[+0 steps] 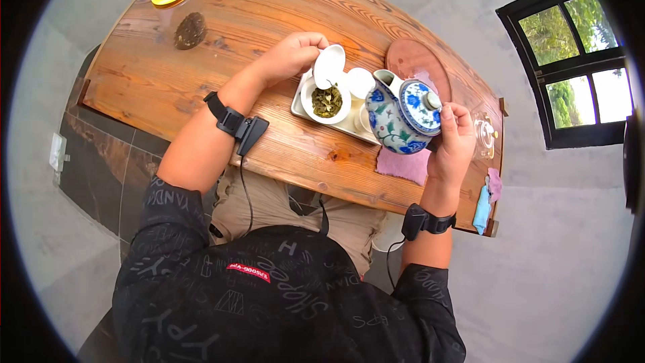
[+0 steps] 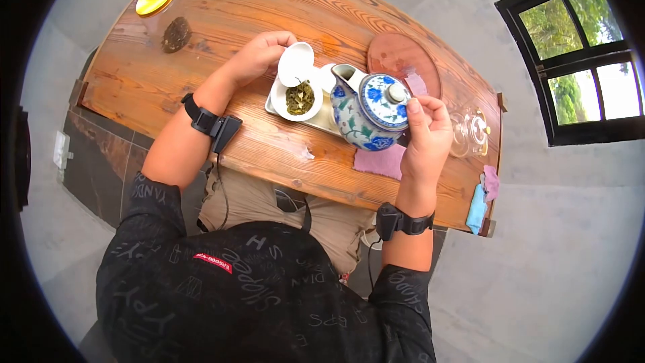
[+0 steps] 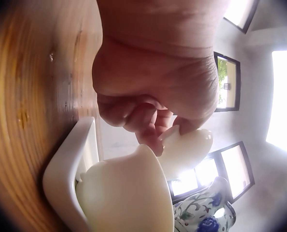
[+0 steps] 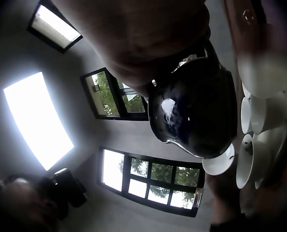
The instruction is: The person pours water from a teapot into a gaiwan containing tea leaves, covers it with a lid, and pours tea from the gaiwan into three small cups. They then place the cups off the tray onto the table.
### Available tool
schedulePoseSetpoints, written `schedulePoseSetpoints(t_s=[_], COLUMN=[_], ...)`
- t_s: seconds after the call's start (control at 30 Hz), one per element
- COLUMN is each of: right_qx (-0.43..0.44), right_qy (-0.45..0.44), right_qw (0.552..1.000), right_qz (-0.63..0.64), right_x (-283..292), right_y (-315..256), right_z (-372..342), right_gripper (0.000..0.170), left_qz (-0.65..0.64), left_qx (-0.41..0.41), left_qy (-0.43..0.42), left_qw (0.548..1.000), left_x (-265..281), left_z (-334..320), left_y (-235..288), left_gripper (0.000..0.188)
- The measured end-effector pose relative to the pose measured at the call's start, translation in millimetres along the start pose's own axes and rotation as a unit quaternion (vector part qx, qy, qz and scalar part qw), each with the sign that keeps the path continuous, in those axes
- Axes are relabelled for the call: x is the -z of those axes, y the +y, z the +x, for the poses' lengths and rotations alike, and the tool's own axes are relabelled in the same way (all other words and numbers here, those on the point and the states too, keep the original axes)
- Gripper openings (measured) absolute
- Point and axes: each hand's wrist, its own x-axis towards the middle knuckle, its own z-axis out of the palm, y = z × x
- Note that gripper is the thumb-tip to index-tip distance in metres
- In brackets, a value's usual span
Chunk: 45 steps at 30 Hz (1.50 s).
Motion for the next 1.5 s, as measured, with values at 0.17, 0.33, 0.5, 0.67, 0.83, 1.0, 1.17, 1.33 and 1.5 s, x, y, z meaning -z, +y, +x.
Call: schedulePoseSetpoints(t_s=[0.17, 0.33, 0.5, 0.67, 0.83, 1.0, 1.17, 1.33, 1.5], right_qx=[0.022, 0.014, 0.017, 0.016, 0.022, 0.024, 0.028, 0.015, 0.023], right_qy=[-0.002, -0.015, -0.018, -0.024, -0.018, -0.018, -0.021, -0.046, -0.047], right_qw=[1.0, 0.997, 0.996, 0.995, 0.994, 0.993, 0.992, 0.988, 0.987], right_qz=[-0.02, -0.069, -0.087, -0.098, -0.103, -0.115, -0.121, -0.146, -0.151], right_x=[-19, -22, -31, -29, -29, -27, -23, -14, -8], right_y=[-2, -5, -11, -11, -10, -10, -10, -12, -13], right_z=[-3, -3, -2, 0, 3, 3, 4, 5, 6], right_gripper=[0.025, 0.026, 0.026, 0.026, 0.027, 0.026, 0.027, 0.026, 0.026], left_qz=[0.018, 0.02, 0.037, 0.047, 0.05, 0.05, 0.051, 0.042, 0.04], left_qx=[-0.023, -0.04, -0.045, -0.044, -0.05, -0.051, -0.078, -0.075, -0.092], left_qy=[0.002, -0.026, -0.058, -0.062, -0.064, -0.064, -0.026, -0.02, -0.01], left_qw=[1.0, 0.999, 0.997, 0.996, 0.995, 0.995, 0.995, 0.996, 0.995], left_x=[-6, -6, -5, -8, -6, -4, -8, -8, -7], left_z=[1, 2, 2, -1, 2, 3, 3, 2, 4], left_y=[0, -2, 0, 4, 1, -4, -4, -2, -3], left_gripper=[0.014, 0.013, 0.013, 0.013, 0.013, 0.012, 0.013, 0.014, 0.015])
